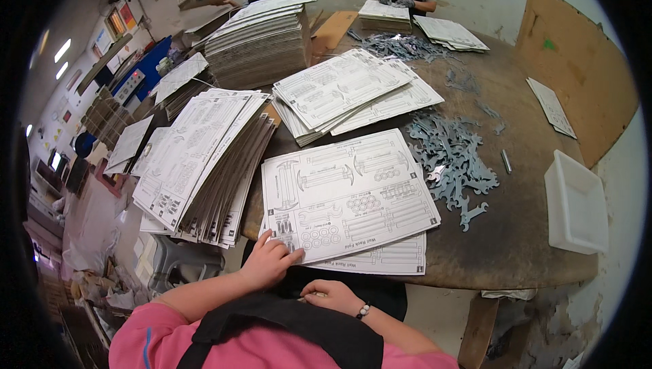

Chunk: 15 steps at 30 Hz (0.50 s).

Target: The person repeatedly marks printed paper sheets with a small tool, then stacks them. They occasionally lift and reposition stacks of paper and cardboard on the table.

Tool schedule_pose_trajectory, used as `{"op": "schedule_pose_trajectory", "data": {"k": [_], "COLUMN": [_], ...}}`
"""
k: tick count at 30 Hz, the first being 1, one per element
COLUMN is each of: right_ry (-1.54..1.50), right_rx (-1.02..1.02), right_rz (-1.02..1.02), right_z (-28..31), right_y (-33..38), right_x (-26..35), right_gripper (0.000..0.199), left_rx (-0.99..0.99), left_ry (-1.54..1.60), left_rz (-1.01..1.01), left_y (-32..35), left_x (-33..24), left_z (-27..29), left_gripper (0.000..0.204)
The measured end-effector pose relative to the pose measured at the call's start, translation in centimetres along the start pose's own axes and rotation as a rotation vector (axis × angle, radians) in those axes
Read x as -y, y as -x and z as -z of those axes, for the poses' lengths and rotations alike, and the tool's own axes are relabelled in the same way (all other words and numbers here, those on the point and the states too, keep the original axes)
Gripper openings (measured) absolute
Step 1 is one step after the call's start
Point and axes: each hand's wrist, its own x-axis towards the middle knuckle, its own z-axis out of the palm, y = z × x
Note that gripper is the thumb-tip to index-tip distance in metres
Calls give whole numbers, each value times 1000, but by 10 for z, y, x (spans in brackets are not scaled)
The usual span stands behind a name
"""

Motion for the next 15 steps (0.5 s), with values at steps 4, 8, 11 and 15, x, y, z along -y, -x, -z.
{"op": "schedule_pose_trajectory", "data": {"k": [4, 8, 11, 15], "right_ry": [-38, -95, 12, 18], "right_rx": [-22, -58, -25, -21], "right_rz": [1, -47, -49, -129], "right_z": [1, 0, -1, -1], "right_y": [7, 12, 8, 5], "right_x": [-10, -13, -16, -11], "right_gripper": [22, 23, 23, 24], "left_rx": [-44, -97, -219, -560], "left_ry": [26, 24, 216, 324], "left_rz": [31, 82, 116, 57], "left_y": [-8, -17, -10, 7], "left_x": [-3, 3, 10, 10], "left_z": [35, 87, 117, 167], "left_gripper": [40, 39, 40, 45]}}
